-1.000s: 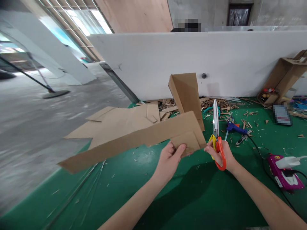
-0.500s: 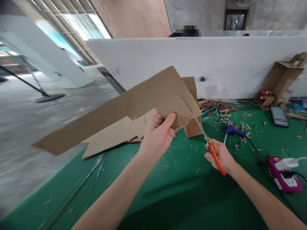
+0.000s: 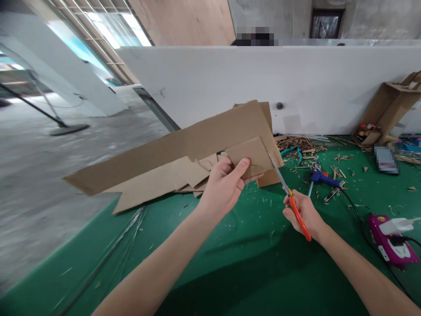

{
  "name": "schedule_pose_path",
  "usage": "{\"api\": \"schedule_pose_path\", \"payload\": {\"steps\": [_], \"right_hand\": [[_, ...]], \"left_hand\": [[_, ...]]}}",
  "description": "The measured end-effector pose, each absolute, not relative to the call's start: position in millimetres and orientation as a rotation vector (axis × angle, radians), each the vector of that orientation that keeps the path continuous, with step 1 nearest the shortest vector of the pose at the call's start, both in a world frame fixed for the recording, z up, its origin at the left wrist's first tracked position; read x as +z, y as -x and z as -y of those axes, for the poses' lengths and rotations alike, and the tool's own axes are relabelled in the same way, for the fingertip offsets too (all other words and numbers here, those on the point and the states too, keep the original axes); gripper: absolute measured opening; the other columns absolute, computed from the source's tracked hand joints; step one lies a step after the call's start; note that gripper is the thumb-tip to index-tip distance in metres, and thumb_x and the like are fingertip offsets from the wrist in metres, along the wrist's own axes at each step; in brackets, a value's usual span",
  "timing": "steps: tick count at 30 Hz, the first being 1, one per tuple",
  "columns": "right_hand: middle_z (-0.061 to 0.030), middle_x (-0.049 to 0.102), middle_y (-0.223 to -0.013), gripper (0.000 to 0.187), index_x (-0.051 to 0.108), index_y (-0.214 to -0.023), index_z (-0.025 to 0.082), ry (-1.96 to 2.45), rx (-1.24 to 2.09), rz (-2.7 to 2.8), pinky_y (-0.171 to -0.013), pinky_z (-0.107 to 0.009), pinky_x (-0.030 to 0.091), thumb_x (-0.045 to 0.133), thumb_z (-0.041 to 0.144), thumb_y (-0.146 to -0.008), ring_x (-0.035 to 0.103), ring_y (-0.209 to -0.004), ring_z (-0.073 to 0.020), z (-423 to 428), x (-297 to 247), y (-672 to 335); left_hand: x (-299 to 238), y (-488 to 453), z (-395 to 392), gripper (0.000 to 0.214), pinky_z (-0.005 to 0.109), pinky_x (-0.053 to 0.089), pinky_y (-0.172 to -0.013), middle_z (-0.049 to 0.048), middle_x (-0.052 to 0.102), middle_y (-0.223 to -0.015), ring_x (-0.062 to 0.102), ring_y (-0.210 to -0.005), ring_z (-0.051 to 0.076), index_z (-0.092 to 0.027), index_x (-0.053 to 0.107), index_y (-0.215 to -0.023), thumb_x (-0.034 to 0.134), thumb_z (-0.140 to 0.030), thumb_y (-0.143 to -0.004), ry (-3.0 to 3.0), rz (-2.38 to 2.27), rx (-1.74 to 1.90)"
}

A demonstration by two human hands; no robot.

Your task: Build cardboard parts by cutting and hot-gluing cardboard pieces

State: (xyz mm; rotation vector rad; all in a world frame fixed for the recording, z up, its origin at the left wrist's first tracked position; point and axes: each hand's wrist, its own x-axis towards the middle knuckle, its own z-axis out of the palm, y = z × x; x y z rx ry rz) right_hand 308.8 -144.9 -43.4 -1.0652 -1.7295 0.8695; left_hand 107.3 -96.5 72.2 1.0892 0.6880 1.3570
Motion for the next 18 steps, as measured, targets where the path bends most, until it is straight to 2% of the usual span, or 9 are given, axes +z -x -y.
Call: {"api": "schedule_pose_path", "payload": {"steps": [9,14,18], "right_hand": [[-0.0065,0.06,-0.085,0.037,0.057,-0.089,0.021,1.096,0.702,1.805,-0.065,-0.035,0.048,0.049,0.058,-0.092,0.061,-0.074,-0.0217,144.1,-44.2,-306.2],[-0.006,0.058,-0.084,0.039,0.057,-0.089,0.02,1.089,0.711,1.801,-0.062,-0.033,0.046,0.048,0.058,-0.093,0.059,-0.071,-0.02,144.2,-47.3,-306.8],[-0.0028,0.052,-0.077,0.038,0.054,-0.083,0.02,1.083,0.672,1.835,-0.057,-0.031,0.042,0.045,0.055,-0.095,0.051,-0.059,-0.0149,144.0,-43.1,-306.5]], "left_hand": [[71.3,-109.3,98.4,0.034,0.043,0.058,-0.093,0.0079,0.072,-0.114,0.067,-0.109,0.025,-0.017,0.066,-0.101,0.078,-0.038,-0.077,-1.114,-0.704,1.4],[70.0,-112.6,101.0,0.032,0.042,0.058,-0.091,0.007,0.074,-0.109,0.069,-0.105,0.025,-0.018,0.066,-0.096,0.078,-0.04,-0.076,-1.116,-0.721,1.387],[67.1,-114.8,101.8,0.03,0.04,0.06,-0.088,0.006,0.074,-0.106,0.069,-0.102,0.023,-0.019,0.066,-0.095,0.078,-0.04,-0.076,-1.111,-0.725,1.406]]}}
